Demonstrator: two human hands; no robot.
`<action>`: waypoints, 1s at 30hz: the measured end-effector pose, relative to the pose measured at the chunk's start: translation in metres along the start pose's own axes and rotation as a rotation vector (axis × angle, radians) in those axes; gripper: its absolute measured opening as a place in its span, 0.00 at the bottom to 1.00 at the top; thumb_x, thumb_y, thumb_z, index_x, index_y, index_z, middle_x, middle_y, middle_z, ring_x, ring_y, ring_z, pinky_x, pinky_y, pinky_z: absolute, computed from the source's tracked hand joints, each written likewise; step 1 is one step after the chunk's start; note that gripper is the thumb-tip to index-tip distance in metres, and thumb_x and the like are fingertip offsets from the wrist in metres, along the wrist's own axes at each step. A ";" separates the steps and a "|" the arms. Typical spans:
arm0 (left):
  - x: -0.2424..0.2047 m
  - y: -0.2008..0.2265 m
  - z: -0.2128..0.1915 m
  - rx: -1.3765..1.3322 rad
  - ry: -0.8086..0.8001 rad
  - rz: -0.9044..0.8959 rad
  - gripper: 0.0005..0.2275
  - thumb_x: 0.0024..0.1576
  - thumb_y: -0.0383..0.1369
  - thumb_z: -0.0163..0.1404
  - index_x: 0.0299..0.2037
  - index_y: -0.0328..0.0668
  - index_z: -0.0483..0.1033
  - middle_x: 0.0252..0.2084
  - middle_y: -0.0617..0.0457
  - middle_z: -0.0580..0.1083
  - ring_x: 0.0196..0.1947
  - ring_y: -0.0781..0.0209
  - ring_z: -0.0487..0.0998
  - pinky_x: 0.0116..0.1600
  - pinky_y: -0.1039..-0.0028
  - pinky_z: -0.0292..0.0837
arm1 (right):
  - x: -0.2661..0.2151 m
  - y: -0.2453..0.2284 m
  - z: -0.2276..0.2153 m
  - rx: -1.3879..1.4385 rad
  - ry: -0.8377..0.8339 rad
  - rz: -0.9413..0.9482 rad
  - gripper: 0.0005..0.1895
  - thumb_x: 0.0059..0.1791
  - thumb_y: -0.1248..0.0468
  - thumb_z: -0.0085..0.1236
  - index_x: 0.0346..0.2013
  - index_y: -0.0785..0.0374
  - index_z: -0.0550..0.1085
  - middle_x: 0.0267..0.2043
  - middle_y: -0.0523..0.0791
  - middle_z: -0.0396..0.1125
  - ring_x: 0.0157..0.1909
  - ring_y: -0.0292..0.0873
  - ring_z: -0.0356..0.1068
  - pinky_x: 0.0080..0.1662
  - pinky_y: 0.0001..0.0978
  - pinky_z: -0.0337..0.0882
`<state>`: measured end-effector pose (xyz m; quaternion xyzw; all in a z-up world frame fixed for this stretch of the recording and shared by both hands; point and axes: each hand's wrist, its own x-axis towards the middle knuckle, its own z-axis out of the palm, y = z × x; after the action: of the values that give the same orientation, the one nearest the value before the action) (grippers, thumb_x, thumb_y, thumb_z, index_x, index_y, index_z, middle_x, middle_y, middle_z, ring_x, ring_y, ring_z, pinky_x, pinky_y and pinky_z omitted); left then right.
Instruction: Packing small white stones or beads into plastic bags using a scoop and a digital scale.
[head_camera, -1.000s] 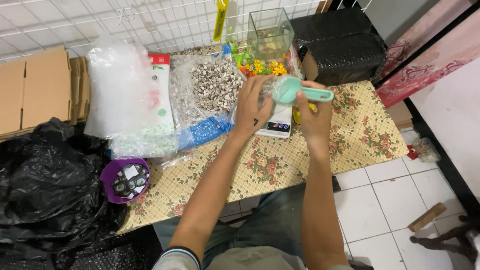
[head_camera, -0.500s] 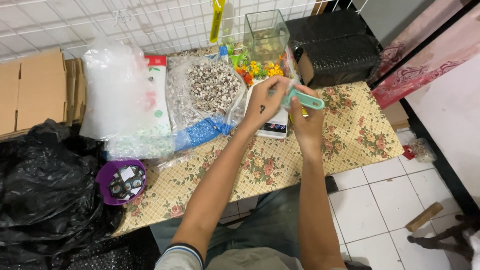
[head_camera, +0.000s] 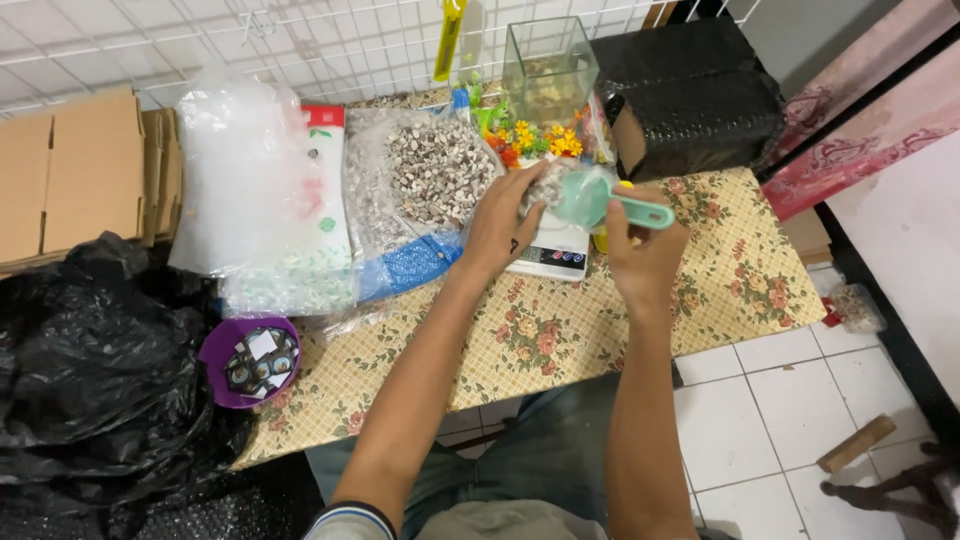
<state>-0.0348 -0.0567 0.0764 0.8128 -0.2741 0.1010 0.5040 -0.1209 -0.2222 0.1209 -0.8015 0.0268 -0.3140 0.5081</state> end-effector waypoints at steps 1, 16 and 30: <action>0.000 -0.001 -0.001 -0.001 0.000 -0.002 0.22 0.58 0.22 0.50 0.64 0.37 0.70 0.53 0.36 0.75 0.57 0.38 0.74 0.62 0.52 0.67 | 0.002 0.006 0.004 -0.001 -0.001 0.001 0.08 0.56 0.69 0.53 0.48 0.70 0.76 0.32 0.56 0.70 0.24 0.45 0.68 0.29 0.30 0.71; -0.003 -0.007 -0.004 0.026 -0.044 0.176 0.29 0.56 0.19 0.45 0.71 0.46 0.62 0.52 0.36 0.76 0.51 0.38 0.78 0.63 0.49 0.68 | -0.008 0.032 0.046 0.451 0.405 0.260 0.07 0.56 0.65 0.52 0.37 0.67 0.71 0.21 0.51 0.67 0.18 0.38 0.68 0.17 0.24 0.63; 0.001 -0.038 0.030 0.232 0.126 0.186 0.09 0.62 0.36 0.53 0.51 0.61 0.80 0.54 0.56 0.75 0.61 0.55 0.72 0.65 0.48 0.63 | -0.011 0.047 0.011 0.504 0.594 0.224 0.05 0.55 0.65 0.53 0.38 0.63 0.72 0.20 0.48 0.66 0.15 0.39 0.66 0.16 0.24 0.63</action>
<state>-0.0168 -0.0705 0.0339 0.8286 -0.3026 0.2292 0.4115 -0.1111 -0.2317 0.0731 -0.5182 0.1817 -0.4714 0.6901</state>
